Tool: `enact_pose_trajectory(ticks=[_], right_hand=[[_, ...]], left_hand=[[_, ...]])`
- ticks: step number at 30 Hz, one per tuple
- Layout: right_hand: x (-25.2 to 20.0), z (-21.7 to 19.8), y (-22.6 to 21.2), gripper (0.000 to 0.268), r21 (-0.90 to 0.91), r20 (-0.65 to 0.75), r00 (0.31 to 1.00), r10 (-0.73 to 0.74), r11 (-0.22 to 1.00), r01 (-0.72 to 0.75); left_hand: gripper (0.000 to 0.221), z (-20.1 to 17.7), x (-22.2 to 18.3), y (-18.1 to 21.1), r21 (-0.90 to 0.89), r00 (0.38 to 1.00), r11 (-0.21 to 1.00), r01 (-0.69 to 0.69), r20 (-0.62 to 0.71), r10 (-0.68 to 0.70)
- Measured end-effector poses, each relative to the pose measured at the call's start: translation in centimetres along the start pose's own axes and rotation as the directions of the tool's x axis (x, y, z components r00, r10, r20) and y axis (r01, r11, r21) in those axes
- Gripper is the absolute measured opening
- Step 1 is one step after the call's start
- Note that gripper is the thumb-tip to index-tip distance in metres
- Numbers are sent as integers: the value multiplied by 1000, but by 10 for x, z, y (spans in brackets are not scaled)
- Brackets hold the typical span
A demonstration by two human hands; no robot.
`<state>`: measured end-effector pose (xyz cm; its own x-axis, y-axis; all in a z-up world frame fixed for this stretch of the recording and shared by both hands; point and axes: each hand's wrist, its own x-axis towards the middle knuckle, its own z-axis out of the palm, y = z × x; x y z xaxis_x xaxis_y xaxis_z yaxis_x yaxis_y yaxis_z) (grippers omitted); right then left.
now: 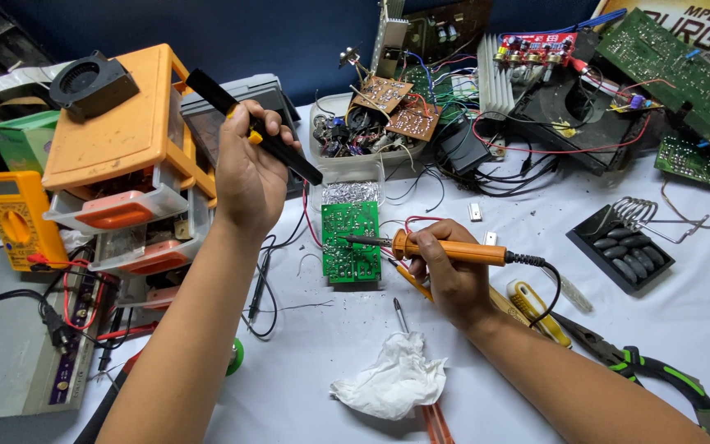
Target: Repairing a circuit board by desoldering components, cleaning the board with a brush, and testing connections with a multimeter.
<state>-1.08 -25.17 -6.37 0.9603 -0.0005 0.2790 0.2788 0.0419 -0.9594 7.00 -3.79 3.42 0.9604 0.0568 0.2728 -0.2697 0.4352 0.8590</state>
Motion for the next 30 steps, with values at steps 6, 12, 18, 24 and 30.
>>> enact_pose_trajectory(ticks=[6, 12, 18, 24, 30], right_hand=[[0, 2, -4, 28, -4, -30, 999, 39, 999, -40], [-1, 4, -8, 28, 2, -33, 998, 44, 999, -44], [0, 5, -15, 26, 48, -121, 992, -32, 998, 38], [8, 8, -62, 20, 167, -394, 908, -140, 961, 221], [7, -46, -108, 21, 111, -515, 827, -227, 939, 327]], left_hand=[[23, -9, -6, 6, -138, 997, 989, 57, -40, -63], [27, -16, -20, 22, -260, 990, 964, 53, -111, -84], [13, -31, -34, 18, -200, 996, 979, -40, -89, 22], [15, -30, -51, 9, 126, 981, 973, -195, 30, 193], [13, -47, -57, -6, 158, 966, 962, -221, 174, 193]])
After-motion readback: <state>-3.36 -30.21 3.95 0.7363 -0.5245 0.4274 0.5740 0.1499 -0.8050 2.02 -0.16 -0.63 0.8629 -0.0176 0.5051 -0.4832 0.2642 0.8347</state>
